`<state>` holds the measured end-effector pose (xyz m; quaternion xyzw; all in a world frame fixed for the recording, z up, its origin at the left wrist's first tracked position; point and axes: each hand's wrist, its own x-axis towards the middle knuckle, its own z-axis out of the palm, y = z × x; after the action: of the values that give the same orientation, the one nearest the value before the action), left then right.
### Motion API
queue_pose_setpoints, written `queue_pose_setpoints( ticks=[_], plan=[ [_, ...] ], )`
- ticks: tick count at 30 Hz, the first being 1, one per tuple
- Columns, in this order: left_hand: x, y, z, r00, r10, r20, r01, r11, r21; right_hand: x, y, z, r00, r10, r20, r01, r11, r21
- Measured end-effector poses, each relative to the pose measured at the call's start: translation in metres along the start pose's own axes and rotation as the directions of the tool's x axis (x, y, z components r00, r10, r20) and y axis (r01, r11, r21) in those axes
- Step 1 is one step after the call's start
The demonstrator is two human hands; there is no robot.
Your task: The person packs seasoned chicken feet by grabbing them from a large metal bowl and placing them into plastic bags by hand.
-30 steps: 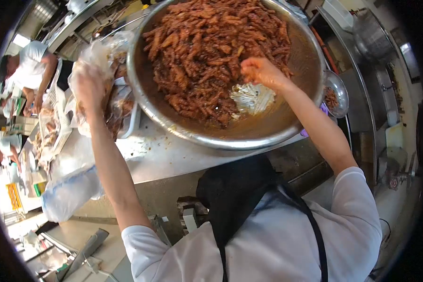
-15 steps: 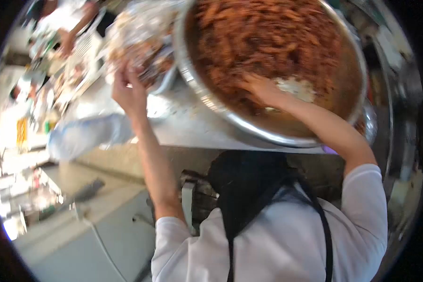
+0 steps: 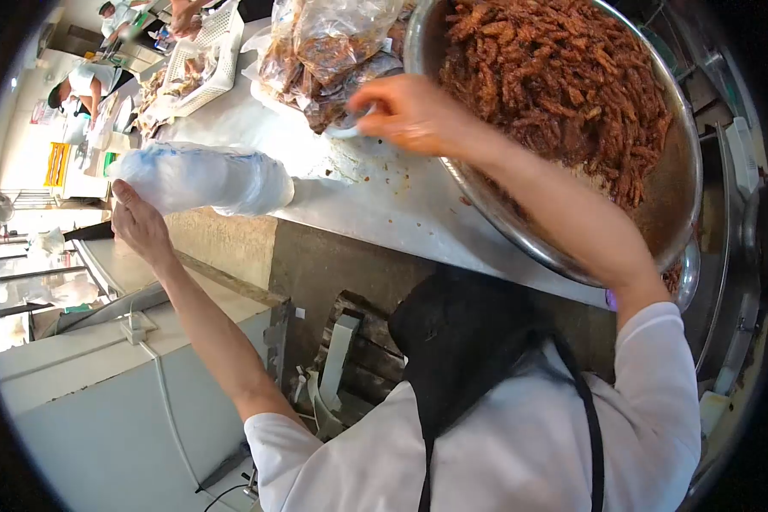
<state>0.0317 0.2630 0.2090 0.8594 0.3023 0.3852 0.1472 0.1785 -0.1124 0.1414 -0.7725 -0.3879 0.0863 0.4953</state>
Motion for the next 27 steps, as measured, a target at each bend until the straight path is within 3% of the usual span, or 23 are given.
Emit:
queue_pose_setpoints(
  ticks=[2,4,5,6,9,11,14,15,19,21,22,24,25,27],
  plan=[
    [-0.009,0.012,0.002,0.991,0.094,-0.093,-0.1,0.993,-0.063,0.032,-0.006,0.048,0.996,-0.088,-0.003,0.088,0.991,0.1],
    [-0.008,0.008,0.009,0.943,0.249,-0.221,-0.279,0.953,-0.119,0.056,-0.023,0.084,0.992,0.053,0.11,-0.078,0.969,0.236],
    [-0.007,-0.001,0.008,0.954,0.221,-0.204,-0.231,0.973,-0.025,0.071,-0.013,0.114,0.999,-0.027,0.046,0.012,0.954,0.301],
    [-0.007,0.001,0.004,0.973,0.167,-0.162,-0.182,0.98,-0.082,0.085,-0.005,0.139,0.994,-0.103,-0.021,0.103,0.928,0.359],
    [-0.009,0.007,0.0,0.994,0.064,-0.083,-0.079,0.978,-0.194,0.099,-0.034,0.157,0.933,0.272,0.236,-0.36,0.659,0.661],
    [-0.008,0.001,0.005,0.991,0.06,-0.123,-0.084,0.975,-0.204,0.104,-0.04,0.167,0.927,0.297,0.23,-0.371,0.637,0.675],
    [-0.01,0.005,0.007,0.991,-0.083,-0.103,0.062,0.98,-0.189,0.108,-0.042,0.172,0.922,0.299,0.244,-0.381,0.599,0.704],
    [-0.009,0.007,0.005,0.994,-0.112,-0.003,0.103,0.927,-0.361,0.111,-0.041,0.171,0.923,0.293,0.249,-0.379,0.588,0.714],
    [0.0,-0.004,-0.003,0.968,-0.017,0.25,0.104,0.935,-0.34,0.123,-0.039,0.174,0.918,0.315,0.241,-0.392,0.616,0.683],
    [0.011,-0.01,-0.013,0.904,0.038,0.426,0.115,0.938,-0.328,0.128,-0.04,0.179,0.909,0.355,0.218,-0.412,0.683,0.604],
    [0.011,0.019,-0.033,0.823,0.105,0.558,0.177,0.886,-0.428,0.127,-0.041,0.179,0.903,0.359,0.235,-0.424,0.664,0.617],
    [0.017,0.02,-0.042,0.826,0.035,0.562,0.221,0.897,-0.382,0.127,-0.042,0.175,0.896,0.358,0.263,-0.44,0.632,0.638],
    [0.018,0.013,-0.038,0.831,0.094,0.549,0.206,0.864,-0.46,0.125,-0.042,0.177,0.898,0.366,0.245,-0.434,0.641,0.633],
    [0.018,0.007,-0.035,0.872,0.072,0.484,0.197,0.854,-0.482,0.128,-0.044,0.178,0.906,0.373,0.202,-0.413,0.67,0.617]
  ],
)
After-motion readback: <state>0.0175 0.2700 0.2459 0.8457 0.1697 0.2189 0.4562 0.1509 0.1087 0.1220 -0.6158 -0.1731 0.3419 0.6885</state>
